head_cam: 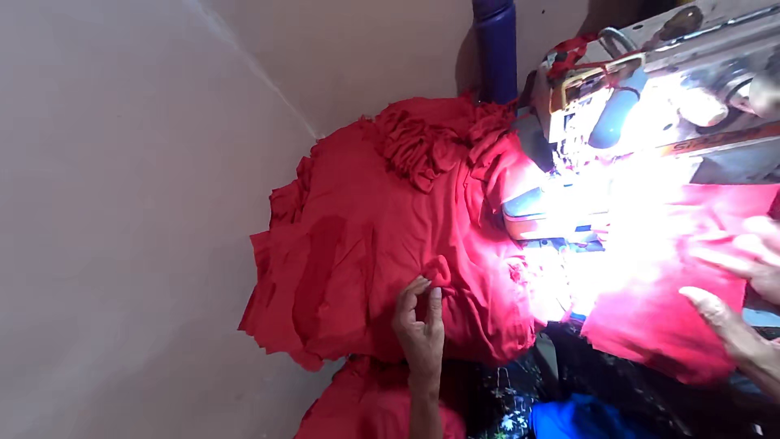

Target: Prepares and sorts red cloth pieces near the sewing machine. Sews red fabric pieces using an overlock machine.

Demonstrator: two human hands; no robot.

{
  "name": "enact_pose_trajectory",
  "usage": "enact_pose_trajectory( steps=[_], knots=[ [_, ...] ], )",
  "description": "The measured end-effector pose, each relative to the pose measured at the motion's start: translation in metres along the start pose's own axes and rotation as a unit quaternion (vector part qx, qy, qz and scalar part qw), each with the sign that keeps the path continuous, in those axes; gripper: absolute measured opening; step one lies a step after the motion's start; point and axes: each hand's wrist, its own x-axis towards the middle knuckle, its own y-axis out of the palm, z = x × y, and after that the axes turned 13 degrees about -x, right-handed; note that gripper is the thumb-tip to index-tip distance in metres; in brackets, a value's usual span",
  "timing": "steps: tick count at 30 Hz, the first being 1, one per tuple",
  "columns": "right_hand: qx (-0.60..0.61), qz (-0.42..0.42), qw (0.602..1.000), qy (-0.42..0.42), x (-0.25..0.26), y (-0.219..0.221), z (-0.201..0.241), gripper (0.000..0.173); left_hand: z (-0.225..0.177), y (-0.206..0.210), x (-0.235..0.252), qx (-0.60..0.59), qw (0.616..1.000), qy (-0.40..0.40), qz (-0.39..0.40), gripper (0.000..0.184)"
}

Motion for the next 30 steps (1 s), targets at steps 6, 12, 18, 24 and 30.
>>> enact_pose_trajectory(
  steps=[6,12,18,24,30],
  knots=[
    [0.116,0.002,0.986,-0.119,0.006,0.012,0.037,0.029,-0.032,0.009,0.006,-0.073,0.991,0.034,0.11,0.018],
    [0.231,0.044,0.96,-0.15,0.015,0.029,0.069,0.03,-0.06,0.007,0.012,-0.192,0.967,0.014,0.169,0.014],
    [0.387,0.152,0.889,-0.193,0.032,0.039,0.09,0.049,-0.091,0.026,0.026,-0.15,0.949,0.088,0.263,0.015],
    [0.494,0.162,0.851,-0.078,0.03,0.031,0.084,0.009,-0.088,0.013,0.039,-0.23,0.927,-0.004,0.296,0.025],
    [0.531,0.12,0.838,-0.035,0.036,0.015,0.069,0.008,-0.058,0.016,0.03,-0.312,0.89,-0.066,0.325,0.01]
  ],
)
